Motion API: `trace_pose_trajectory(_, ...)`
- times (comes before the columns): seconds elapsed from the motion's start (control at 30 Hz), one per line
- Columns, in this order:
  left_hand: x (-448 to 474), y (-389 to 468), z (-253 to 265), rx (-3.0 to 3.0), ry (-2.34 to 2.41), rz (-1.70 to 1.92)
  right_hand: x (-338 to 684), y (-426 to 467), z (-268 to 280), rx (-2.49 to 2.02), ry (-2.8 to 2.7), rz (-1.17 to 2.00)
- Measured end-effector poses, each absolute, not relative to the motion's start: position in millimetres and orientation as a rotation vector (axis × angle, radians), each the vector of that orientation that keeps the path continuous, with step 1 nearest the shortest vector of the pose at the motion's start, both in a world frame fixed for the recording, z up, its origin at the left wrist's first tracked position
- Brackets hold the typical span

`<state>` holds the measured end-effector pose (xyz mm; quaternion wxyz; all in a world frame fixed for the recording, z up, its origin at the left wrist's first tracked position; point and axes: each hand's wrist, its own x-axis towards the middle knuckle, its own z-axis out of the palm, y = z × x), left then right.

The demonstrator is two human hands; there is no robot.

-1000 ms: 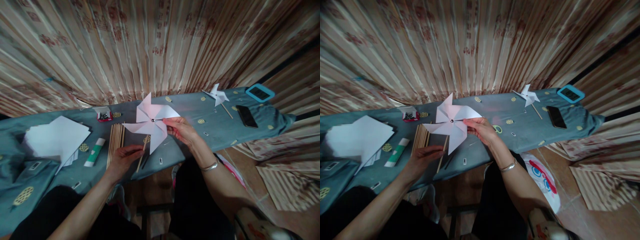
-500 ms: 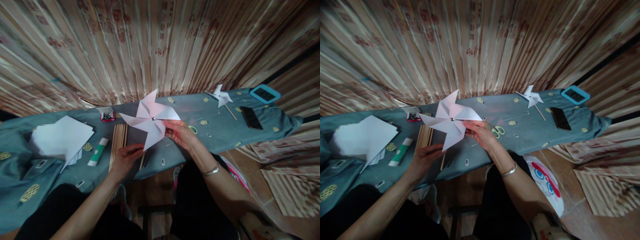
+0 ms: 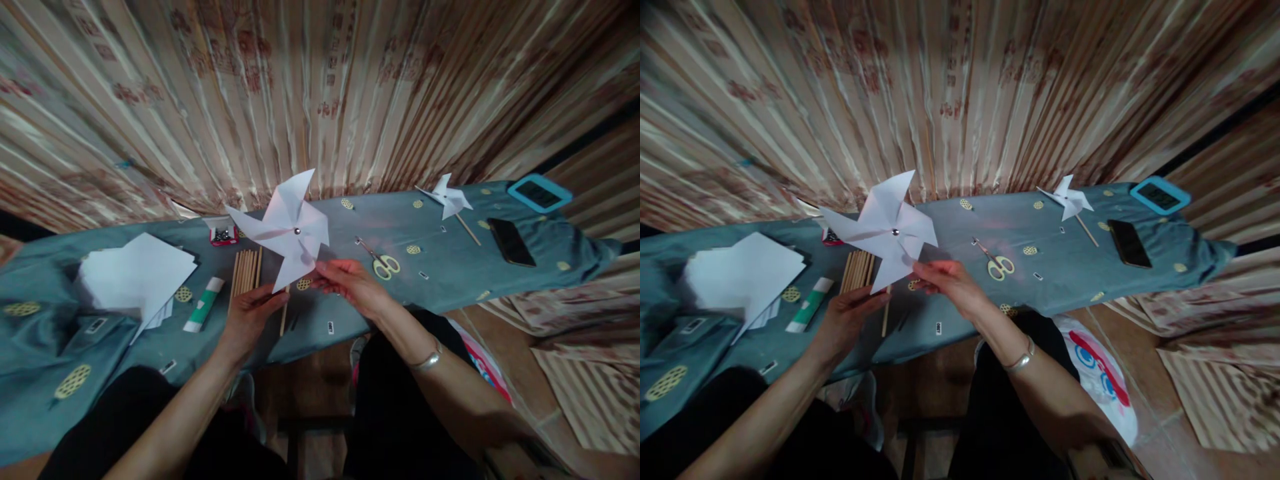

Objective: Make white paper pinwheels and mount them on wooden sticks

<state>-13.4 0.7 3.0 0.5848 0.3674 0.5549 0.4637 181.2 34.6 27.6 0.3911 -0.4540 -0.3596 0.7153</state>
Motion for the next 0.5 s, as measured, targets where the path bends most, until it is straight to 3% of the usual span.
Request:
trace_pose_trajectory(0.3, -20.3, 2.8, 4.1, 0.863, 1.284, 1.048, 223.3, 64.9, 27.2, -1.211, -1.067, 1.001)
trace_pose_trajectory(0.5, -15.9, 1.5, 5.0, 0.838, 1.267, 1.016, 213.0, 69.6, 17.5, -1.162, -1.06, 1.137)
